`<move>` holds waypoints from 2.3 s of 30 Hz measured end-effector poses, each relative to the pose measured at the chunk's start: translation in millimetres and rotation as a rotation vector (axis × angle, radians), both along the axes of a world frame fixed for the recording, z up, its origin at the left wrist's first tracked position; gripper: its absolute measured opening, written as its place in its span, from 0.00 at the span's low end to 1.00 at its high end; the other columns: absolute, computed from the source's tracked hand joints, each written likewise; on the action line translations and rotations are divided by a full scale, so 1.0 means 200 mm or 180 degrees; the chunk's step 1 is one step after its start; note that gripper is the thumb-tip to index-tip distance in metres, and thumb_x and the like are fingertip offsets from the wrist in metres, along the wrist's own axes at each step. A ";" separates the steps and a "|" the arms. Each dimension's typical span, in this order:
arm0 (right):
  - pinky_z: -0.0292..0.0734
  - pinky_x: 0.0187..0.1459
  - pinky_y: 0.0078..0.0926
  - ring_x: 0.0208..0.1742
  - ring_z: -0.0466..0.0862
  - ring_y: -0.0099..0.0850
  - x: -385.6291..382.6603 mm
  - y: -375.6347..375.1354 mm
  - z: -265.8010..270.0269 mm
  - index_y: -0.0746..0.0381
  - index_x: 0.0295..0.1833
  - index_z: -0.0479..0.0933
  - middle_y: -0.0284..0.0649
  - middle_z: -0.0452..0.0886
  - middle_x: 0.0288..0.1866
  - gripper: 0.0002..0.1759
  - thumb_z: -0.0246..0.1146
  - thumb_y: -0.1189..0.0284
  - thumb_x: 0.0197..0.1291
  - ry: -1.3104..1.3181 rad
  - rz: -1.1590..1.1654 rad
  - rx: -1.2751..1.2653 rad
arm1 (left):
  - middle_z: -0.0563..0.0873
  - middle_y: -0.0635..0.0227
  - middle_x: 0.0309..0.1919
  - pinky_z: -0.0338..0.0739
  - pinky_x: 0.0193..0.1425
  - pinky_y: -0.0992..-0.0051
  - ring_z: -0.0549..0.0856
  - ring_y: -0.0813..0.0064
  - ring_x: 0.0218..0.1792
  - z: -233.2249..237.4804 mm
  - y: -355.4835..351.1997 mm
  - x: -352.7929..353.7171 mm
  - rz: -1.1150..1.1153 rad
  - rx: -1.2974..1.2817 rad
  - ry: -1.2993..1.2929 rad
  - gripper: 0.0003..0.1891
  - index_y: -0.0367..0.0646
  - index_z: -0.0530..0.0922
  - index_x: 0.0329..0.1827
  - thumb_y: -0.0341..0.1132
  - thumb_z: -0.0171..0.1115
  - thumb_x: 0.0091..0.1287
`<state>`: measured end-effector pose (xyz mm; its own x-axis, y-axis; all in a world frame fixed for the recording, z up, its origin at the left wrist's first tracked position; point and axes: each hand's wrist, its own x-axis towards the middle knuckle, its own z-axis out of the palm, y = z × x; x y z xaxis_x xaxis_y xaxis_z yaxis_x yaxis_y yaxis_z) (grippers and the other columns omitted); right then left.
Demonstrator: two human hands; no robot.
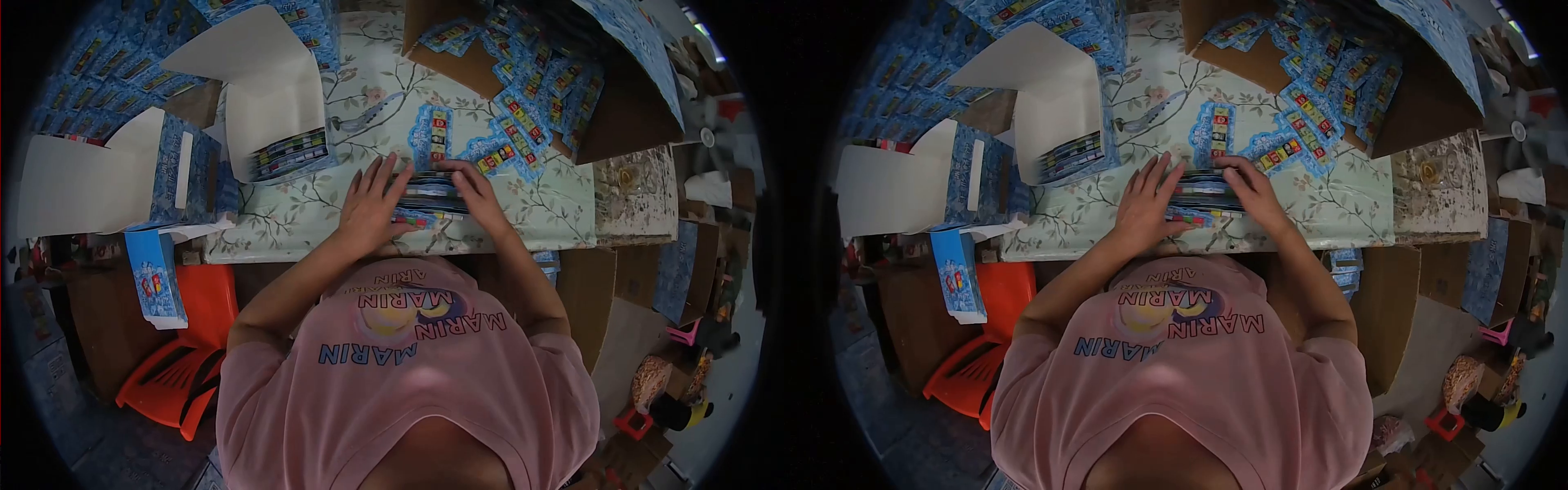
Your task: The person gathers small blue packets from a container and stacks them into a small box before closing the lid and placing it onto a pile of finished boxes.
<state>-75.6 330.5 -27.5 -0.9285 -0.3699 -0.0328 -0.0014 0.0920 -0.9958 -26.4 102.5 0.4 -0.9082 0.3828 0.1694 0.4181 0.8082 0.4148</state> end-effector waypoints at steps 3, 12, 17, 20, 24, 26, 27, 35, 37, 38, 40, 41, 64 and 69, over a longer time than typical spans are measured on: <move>0.66 0.58 0.23 0.53 0.74 0.25 0.00 -0.10 -0.03 0.63 0.57 0.72 0.36 0.77 0.51 0.18 0.49 0.64 0.72 0.0077 0.0134 0.0238 | 0.59 0.54 0.69 0.57 0.66 0.43 0.60 0.52 0.69 0.01 0.09 -0.03 -0.0063 -0.0113 0.0024 0.56 0.55 0.54 0.73 0.49 0.77 0.39; 0.63 0.62 0.25 0.59 0.71 0.28 0.02 -0.08 -0.02 0.65 0.62 0.66 0.40 0.75 0.55 0.21 0.49 0.62 0.72 0.0005 -0.0031 -0.0250 | 0.58 0.48 0.70 0.54 0.70 0.50 0.62 0.50 0.69 -0.08 -0.20 -0.02 0.0088 0.0684 -0.0556 0.58 0.47 0.50 0.74 0.47 0.78 0.41; 0.63 0.62 0.26 0.60 0.70 0.29 0.03 -0.07 -0.06 0.64 0.65 0.63 0.41 0.72 0.58 0.23 0.53 0.64 0.69 0.0030 0.0237 -0.0027 | 0.62 0.45 0.67 0.49 0.72 0.49 0.65 0.51 0.67 -0.21 -0.11 -0.03 0.0270 0.1152 -0.0566 0.63 0.37 0.45 0.73 0.48 0.80 0.37; 0.63 0.62 0.30 0.61 0.71 0.35 -0.01 0.02 0.08 0.63 0.67 0.60 0.44 0.70 0.60 0.34 0.64 0.62 0.60 0.0169 0.0505 0.0457 | 0.67 0.46 0.64 0.49 0.73 0.54 0.66 0.49 0.66 -0.21 -0.03 -0.10 0.0478 0.1322 -0.0703 0.66 0.34 0.44 0.73 0.48 0.81 0.35; 0.63 0.63 0.38 0.61 0.70 0.46 0.01 0.03 0.27 0.62 0.69 0.55 0.51 0.70 0.59 0.50 0.74 0.60 0.42 0.1081 0.0887 0.2678 | 0.69 0.45 0.62 0.46 0.73 0.51 0.67 0.51 0.65 -0.23 0.00 -0.20 0.0318 0.1157 -0.0503 0.68 0.35 0.42 0.73 0.51 0.81 0.34; 0.63 0.63 0.40 0.61 0.70 0.49 -0.01 0.02 0.28 0.62 0.69 0.55 0.53 0.70 0.59 0.54 0.76 0.60 0.38 0.1036 0.0979 0.3069 | 0.69 0.44 0.62 0.45 0.73 0.50 0.68 0.52 0.65 -0.23 0.00 -0.23 0.0272 0.1084 -0.0487 0.69 0.35 0.41 0.73 0.51 0.81 0.33; 0.64 0.63 0.40 0.61 0.70 0.49 -0.01 0.00 0.29 0.62 0.69 0.54 0.53 0.70 0.58 0.54 0.76 0.60 0.38 0.0936 0.0948 0.3251 | 0.68 0.45 0.62 0.44 0.74 0.50 0.66 0.52 0.66 -0.22 -0.01 -0.24 0.0148 0.1077 -0.0701 0.67 0.36 0.41 0.73 0.51 0.80 0.36; 0.71 0.56 0.38 0.58 0.72 0.49 0.02 -0.05 0.26 0.63 0.67 0.55 0.55 0.68 0.58 0.51 0.74 0.59 0.40 0.0885 0.0924 0.3410 | 0.67 0.48 0.64 0.43 0.74 0.50 0.65 0.52 0.67 -0.27 -0.06 -0.22 -0.0161 0.1044 -0.0671 0.61 0.38 0.41 0.74 0.44 0.76 0.43; 0.73 0.54 0.38 0.55 0.75 0.49 0.00 -0.05 0.25 0.63 0.67 0.55 0.55 0.70 0.56 0.50 0.74 0.60 0.41 0.1047 0.0873 0.3409 | 0.67 0.47 0.64 0.50 0.73 0.55 0.66 0.53 0.66 -0.25 -0.07 -0.22 -0.0127 0.1010 -0.0681 0.60 0.38 0.41 0.74 0.42 0.76 0.44; 0.73 0.54 0.38 0.55 0.75 0.49 -0.01 -0.05 0.24 0.63 0.67 0.55 0.55 0.70 0.56 0.50 0.74 0.60 0.41 0.1086 0.0905 0.3407 | 0.67 0.47 0.64 0.50 0.73 0.55 0.66 0.53 0.66 -0.23 -0.08 -0.21 -0.0084 0.1017 -0.0657 0.60 0.38 0.41 0.74 0.42 0.76 0.44; 0.73 0.54 0.37 0.55 0.77 0.47 -0.01 -0.03 0.22 0.64 0.66 0.57 0.55 0.73 0.54 0.48 0.74 0.61 0.42 0.0780 0.0598 0.3024 | 0.68 0.48 0.63 0.63 0.68 0.60 0.72 0.53 0.62 -0.16 -0.11 -0.16 0.0036 0.1275 -0.0590 0.54 0.40 0.46 0.74 0.39 0.74 0.48; 0.73 0.54 0.37 0.55 0.77 0.47 -0.03 -0.03 0.23 0.64 0.66 0.57 0.55 0.73 0.54 0.48 0.74 0.61 0.42 0.0812 0.0635 0.3017 | 0.68 0.48 0.63 0.63 0.68 0.60 0.72 0.53 0.62 -0.12 -0.14 -0.14 0.0079 0.1276 -0.0570 0.54 0.40 0.46 0.74 0.39 0.74 0.48; 0.76 0.50 0.40 0.53 0.78 0.47 -0.72 -1.36 0.37 0.67 0.51 0.66 0.53 0.77 0.48 0.40 0.75 0.58 0.35 0.2511 0.1506 0.3478 | 0.81 0.59 0.46 0.74 0.50 0.62 0.79 0.56 0.46 0.04 -0.64 -0.14 0.1603 0.0300 0.0979 0.18 0.38 0.77 0.49 0.38 0.64 0.58; 0.69 0.60 0.33 0.60 0.74 0.49 -0.94 -1.33 0.33 0.73 0.67 0.57 0.62 0.70 0.60 0.55 0.68 0.45 0.45 0.1355 0.2951 0.2976 | 0.80 0.61 0.46 0.74 0.51 0.61 0.79 0.58 0.47 0.02 -0.65 -0.13 0.1661 0.0222 0.0776 0.18 0.40 0.76 0.49 0.39 0.63 0.58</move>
